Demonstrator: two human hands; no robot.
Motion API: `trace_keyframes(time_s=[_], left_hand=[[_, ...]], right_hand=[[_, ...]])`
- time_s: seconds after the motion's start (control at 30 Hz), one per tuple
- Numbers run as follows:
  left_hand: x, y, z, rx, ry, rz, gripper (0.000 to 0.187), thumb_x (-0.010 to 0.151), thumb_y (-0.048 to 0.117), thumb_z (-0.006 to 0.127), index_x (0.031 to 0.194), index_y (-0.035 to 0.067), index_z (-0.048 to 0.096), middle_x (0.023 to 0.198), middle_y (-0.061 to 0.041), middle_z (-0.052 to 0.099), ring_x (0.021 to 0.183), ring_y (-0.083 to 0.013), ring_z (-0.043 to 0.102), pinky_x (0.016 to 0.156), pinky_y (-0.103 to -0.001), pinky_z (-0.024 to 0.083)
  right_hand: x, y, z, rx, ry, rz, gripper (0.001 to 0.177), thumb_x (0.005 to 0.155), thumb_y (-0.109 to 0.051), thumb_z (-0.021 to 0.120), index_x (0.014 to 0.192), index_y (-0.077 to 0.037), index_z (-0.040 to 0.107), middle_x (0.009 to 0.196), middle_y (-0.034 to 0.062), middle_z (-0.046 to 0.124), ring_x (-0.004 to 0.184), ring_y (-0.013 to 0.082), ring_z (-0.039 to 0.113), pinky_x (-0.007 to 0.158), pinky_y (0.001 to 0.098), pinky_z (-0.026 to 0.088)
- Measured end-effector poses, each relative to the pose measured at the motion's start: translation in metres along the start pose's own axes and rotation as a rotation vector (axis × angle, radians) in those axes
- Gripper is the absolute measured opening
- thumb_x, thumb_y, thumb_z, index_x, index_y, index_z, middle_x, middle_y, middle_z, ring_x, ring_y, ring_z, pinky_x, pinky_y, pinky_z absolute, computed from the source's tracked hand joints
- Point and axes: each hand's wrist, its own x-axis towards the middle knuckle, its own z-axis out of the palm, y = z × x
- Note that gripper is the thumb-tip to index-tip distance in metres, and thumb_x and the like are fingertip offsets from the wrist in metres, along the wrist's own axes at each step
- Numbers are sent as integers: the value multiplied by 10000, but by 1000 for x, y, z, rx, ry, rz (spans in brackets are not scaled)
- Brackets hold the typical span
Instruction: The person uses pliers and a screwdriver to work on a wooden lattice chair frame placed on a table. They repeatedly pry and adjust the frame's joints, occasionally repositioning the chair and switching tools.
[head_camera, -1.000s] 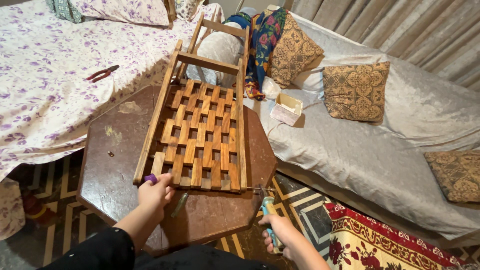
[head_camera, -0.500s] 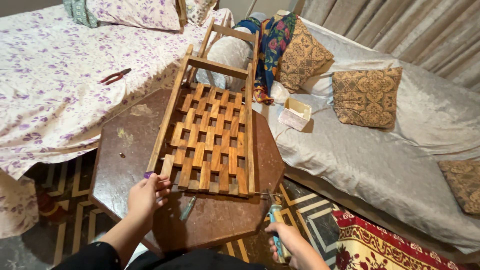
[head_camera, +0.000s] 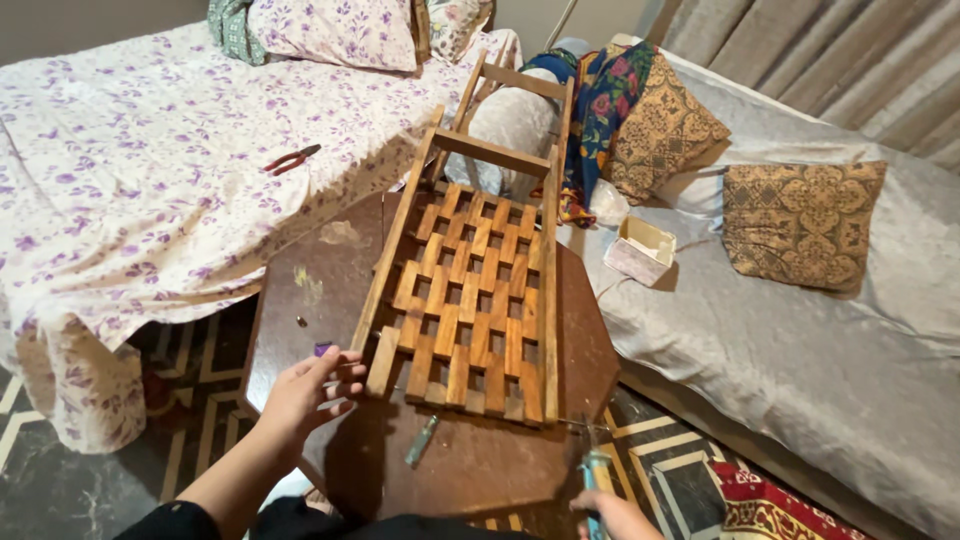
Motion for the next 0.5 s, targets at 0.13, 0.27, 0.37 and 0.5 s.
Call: trace_keyframes(time_s=[0.13,0.27,0.37,0.5], left_hand=[[47,6,-31,19,40,59,330,999,297,576,1196,67,708,1043,-56,745,863,-156,692,750,-313,541],[117,14,-60,102,7,228,275,942,94,666,1204,27,717,1021,-95,738,819,-165,657,695,-297,521],[172,31,-67,210,-60,314,360,875,-17,634,1225,32,700,1020,-90,741,816,-161,659,677,-281,515],[234,55,-56,522,-82,361,404,818,-45,676,1209,55,674,1014,-55,735,843,-146,680,710,-268,545]], right_hand=[[45,4,-10,-87,69,13,287,827,-114,798,1072,-46,665,788,120,635,694,215,618,670,339,502],[56,12,-23,-462,-4,-216,342,792,-171,852,1092,-43,747,916,118,729,875,194,683,837,318,512],[53,15,-14,-409,40,-176,391,767,-213,893,1107,-41,809,1012,116,799,1011,178,732,962,302,520],[26,23,4,-97,69,-35,296,758,-191,897,992,-25,823,778,116,654,654,214,641,650,334,520]])
